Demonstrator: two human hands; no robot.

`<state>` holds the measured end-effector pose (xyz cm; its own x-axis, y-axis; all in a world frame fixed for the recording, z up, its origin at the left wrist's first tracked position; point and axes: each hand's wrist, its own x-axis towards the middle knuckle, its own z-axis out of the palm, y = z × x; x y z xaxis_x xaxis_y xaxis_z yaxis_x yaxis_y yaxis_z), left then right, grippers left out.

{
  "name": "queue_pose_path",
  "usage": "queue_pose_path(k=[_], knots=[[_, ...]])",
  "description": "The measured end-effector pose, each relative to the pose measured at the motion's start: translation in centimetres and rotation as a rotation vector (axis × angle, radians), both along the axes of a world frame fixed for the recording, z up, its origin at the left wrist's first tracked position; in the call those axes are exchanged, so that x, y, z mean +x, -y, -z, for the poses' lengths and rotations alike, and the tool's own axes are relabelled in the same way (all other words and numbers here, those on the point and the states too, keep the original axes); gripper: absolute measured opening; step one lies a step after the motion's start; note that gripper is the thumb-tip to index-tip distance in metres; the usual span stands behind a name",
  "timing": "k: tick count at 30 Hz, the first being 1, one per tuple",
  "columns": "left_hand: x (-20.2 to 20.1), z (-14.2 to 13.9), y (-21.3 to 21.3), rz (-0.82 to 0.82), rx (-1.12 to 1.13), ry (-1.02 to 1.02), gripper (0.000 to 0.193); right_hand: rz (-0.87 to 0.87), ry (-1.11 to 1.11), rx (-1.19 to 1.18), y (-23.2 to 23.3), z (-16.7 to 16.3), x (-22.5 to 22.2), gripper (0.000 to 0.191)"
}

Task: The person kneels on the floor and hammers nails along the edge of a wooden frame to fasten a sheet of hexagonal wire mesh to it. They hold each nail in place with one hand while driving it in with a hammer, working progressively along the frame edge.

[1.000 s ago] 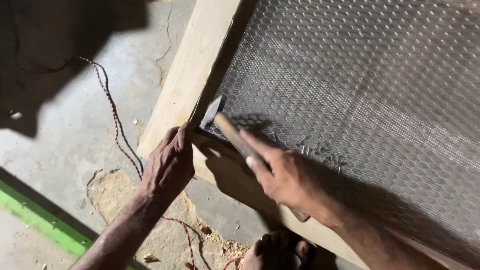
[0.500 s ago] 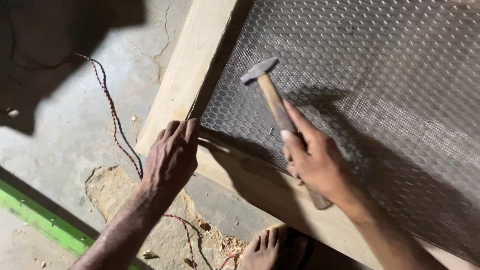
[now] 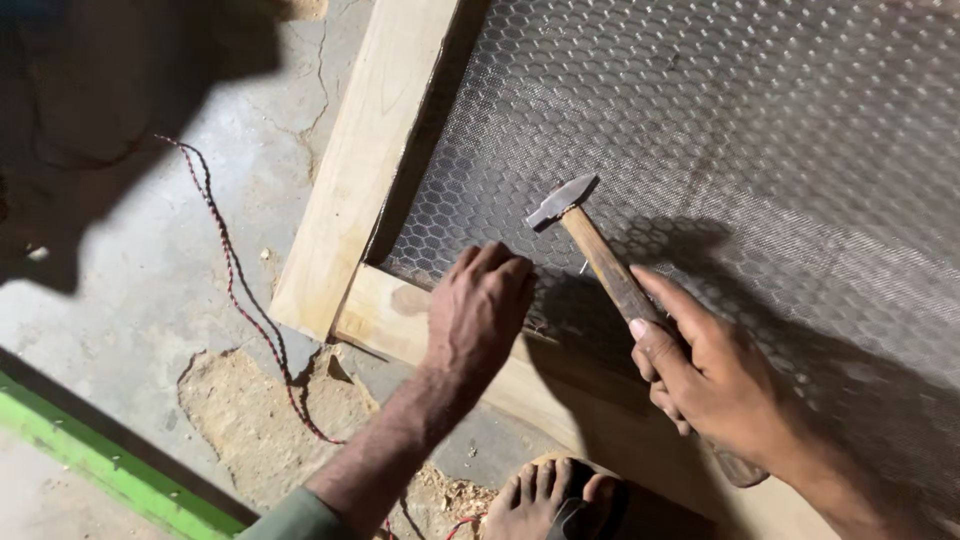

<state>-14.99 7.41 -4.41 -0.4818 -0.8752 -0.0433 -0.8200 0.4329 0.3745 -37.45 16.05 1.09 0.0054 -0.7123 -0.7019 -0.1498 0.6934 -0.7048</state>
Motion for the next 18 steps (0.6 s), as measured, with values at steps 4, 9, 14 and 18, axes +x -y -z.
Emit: queue_pose_path(k=[4, 9, 14, 18], knots=[[-0.9, -0.6, -0.7, -0.033, -0.047, 0.045, 0.011, -0.049, -0.047, -0.054, 0.0, 0.1, 0.5, 0.064], [1.9, -1.6, -1.4, -0.139, 0.026, -0.164, 0.004, -0.33, -0.196, -0.056, 0.4, 0.2, 0.5, 0.066], [11.0, -3.8, -0.7, -0.416, -0.115, -0.162, 0.026, -0.609, -0.194, 0.054, 2.4, 0.6, 0.4, 0.065], [14.4, -4.3, 0.8, -0.699, 0.123, -0.383, 0.027, -0.765, -0.126, -0.113, 5.4, 1.3, 1.9, 0.066]])
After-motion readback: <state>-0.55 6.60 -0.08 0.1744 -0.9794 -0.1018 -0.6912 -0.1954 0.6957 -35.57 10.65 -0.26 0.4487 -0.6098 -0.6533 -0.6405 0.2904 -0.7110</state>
